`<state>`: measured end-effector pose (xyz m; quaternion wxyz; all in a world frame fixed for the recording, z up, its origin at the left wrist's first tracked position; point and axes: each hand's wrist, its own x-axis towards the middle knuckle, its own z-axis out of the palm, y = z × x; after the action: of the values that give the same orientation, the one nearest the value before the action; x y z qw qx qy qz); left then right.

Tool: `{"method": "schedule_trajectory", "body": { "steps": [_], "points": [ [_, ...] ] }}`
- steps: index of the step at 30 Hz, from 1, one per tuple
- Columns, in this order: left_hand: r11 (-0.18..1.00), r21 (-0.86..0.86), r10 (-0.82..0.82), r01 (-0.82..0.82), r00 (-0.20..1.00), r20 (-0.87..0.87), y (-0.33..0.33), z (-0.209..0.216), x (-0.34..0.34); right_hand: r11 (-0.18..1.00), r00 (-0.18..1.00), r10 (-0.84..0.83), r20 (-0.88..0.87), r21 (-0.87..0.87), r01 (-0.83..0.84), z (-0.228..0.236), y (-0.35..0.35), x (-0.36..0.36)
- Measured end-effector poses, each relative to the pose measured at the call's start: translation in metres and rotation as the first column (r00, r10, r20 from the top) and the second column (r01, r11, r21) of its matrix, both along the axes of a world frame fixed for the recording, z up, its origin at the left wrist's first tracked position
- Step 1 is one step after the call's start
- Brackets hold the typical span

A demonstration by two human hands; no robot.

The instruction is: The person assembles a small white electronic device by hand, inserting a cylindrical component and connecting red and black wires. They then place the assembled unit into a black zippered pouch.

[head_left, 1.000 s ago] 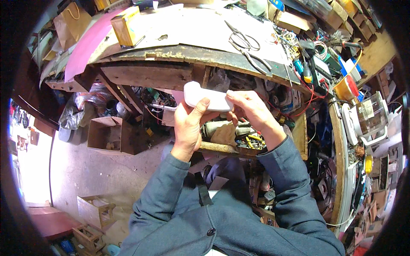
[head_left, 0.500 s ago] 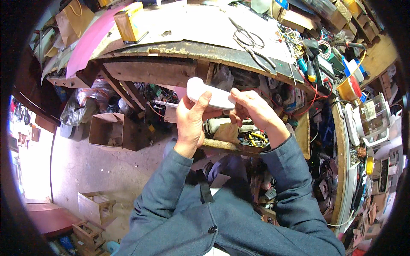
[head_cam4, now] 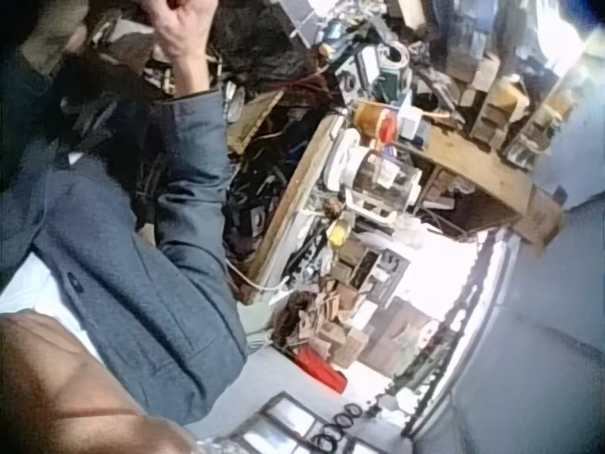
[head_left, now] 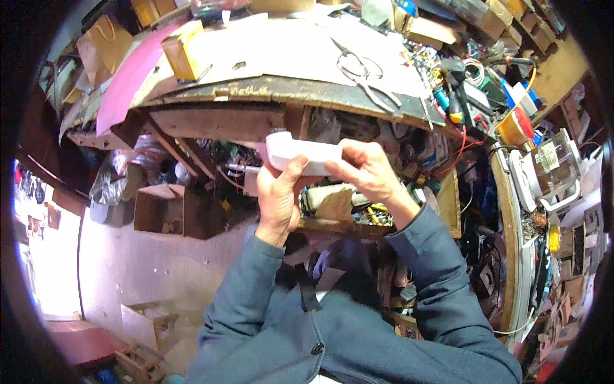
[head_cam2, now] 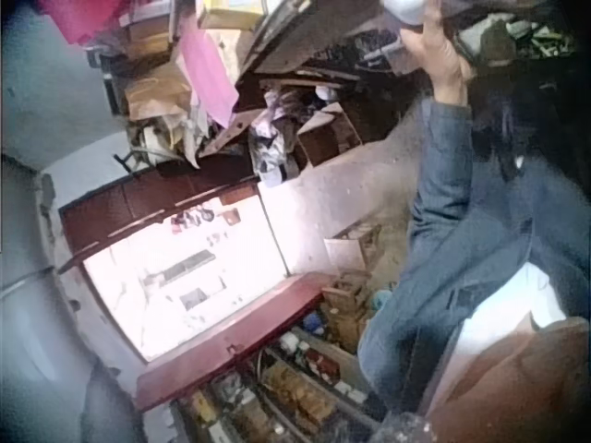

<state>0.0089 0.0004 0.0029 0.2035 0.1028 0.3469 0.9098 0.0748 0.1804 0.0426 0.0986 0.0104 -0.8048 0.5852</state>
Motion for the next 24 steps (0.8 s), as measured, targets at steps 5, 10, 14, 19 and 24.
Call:
{"method": "schedule_trajectory", "body": {
  "steps": [5, 10, 14, 19, 24],
  "points": [
    [1.0, 0.011, 0.014, -0.014, 1.0, 0.016, -0.003, -0.002, 0.0, 0.946, 0.985, 0.089, -0.147, 0.323, -0.038, 0.011, -0.002, -0.001],
    [1.0, -0.019, -0.01, 0.009, 0.998, -0.057, -0.005, -0.003, -0.001, 0.931, 0.973, 0.132, -0.191, 0.362, -0.055, 0.012, 0.009, -0.004],
    [0.999, -0.021, -0.044, 0.042, 0.996, -0.083, 0.009, 0.005, 0.009, 0.971, 0.959, 0.025, -0.284, 0.235, 0.044, 0.007, 0.021, -0.005],
    [0.965, -0.26, -0.104, 0.018, 0.942, -0.319, 0.012, -0.002, 0.01, 0.936, 0.956, -0.161, -0.247, 0.268, 0.227, 0.018, 0.024, 0.0],
    [0.95, -0.3, -0.023, -0.091, 0.935, -0.354, 0.007, -0.007, 0.009, 0.71, 0.926, -0.173, -0.336, 0.609, 0.353, 0.081, 0.043, -0.021]
  ]
}}
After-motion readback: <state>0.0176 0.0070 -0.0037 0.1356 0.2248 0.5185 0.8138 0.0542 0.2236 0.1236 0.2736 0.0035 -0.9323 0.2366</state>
